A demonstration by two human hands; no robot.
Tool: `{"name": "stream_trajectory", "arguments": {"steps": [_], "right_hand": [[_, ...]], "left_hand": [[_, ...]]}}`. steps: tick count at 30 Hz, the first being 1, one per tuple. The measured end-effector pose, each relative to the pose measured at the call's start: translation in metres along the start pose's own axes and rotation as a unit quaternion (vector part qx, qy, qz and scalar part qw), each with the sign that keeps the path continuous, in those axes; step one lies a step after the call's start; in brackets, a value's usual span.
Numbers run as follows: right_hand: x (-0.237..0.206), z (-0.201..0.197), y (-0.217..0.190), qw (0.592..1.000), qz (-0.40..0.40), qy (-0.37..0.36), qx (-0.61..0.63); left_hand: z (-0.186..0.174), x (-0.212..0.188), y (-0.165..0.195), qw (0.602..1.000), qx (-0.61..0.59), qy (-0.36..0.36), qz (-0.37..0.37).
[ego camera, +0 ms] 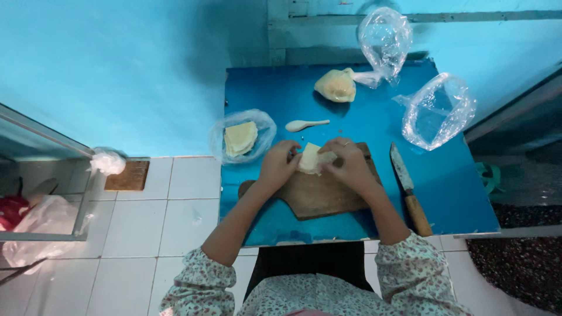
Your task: The person cuts a stack of thin dough sheets on a wooden cutting board into triangular pieces using a knife, then folds and stacks the cut dough pieces by hand and sets them aside on the board and in a plastic-lined container.
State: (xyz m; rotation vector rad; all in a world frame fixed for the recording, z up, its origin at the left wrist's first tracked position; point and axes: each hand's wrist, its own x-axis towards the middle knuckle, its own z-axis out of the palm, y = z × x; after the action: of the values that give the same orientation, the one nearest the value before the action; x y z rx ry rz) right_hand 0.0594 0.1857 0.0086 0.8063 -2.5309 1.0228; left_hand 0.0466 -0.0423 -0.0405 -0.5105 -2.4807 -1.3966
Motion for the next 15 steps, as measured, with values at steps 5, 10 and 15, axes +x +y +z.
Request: {"name": "stream_trajectory", "arguments": {"steps": [5, 10, 15], "right_hand": [[0.000, 0.005, -0.012, 0.999, -0.039, -0.038, 0.002], [0.000, 0.010, -0.004, 0.998, -0.053, -0.025, 0.024], [-0.008, 0.020, 0.012, 0.993, 0.060, -0.005, 0.097]], "left_hand": [[-0.009, 0.002, 0.003, 1.000, -0.006, -0.016, 0.007], [-0.011, 0.000, 0.009, 1.000, 0.008, -0.006, 0.019], [-0.012, 0.002, 0.011, 1.000, -0.003, -0.006, 0.019]]}}
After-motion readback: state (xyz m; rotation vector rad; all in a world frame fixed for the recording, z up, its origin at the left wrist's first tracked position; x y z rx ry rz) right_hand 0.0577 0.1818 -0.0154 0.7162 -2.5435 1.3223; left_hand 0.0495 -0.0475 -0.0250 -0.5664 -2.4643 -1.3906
